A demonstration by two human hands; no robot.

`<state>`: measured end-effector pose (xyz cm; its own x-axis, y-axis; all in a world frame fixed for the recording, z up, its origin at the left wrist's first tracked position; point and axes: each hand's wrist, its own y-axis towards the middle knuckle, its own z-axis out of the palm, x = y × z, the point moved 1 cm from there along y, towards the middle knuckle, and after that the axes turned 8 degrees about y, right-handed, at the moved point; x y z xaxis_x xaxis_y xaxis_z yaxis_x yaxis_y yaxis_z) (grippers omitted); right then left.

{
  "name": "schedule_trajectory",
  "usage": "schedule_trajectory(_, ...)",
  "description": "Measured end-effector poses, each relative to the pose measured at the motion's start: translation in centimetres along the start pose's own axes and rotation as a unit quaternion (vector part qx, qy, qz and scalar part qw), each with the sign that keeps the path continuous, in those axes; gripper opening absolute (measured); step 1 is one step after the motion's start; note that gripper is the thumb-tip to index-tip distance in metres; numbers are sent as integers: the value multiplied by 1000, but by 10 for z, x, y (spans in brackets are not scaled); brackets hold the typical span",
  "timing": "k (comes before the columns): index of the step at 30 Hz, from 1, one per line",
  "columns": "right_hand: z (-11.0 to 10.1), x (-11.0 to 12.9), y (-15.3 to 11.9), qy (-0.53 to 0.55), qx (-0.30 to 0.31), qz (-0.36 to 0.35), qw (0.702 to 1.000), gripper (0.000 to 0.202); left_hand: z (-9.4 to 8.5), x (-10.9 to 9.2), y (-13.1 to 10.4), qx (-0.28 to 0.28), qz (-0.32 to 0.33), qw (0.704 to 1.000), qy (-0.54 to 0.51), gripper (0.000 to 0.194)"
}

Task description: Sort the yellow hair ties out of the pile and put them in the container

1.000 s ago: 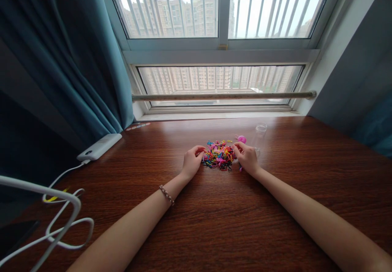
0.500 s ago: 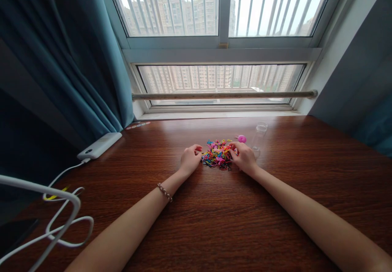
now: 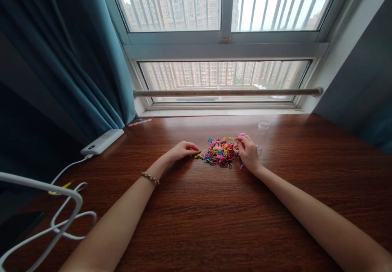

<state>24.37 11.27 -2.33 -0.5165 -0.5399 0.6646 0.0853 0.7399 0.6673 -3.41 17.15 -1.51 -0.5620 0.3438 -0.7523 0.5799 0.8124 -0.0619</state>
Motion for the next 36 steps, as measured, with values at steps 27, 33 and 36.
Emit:
schedule_trajectory(27,-14,31,23,272,309,339,846,28,4,-2,1,-57,8,995,84,26)
schedule_trajectory(33,-15,42,20,258,387,347,814,28,5,2,2,-46,14,998,35,22)
schedule_trajectory(36,-15,44,18,246,406,333,814,29,5,3,2,-45,20,998,27,21)
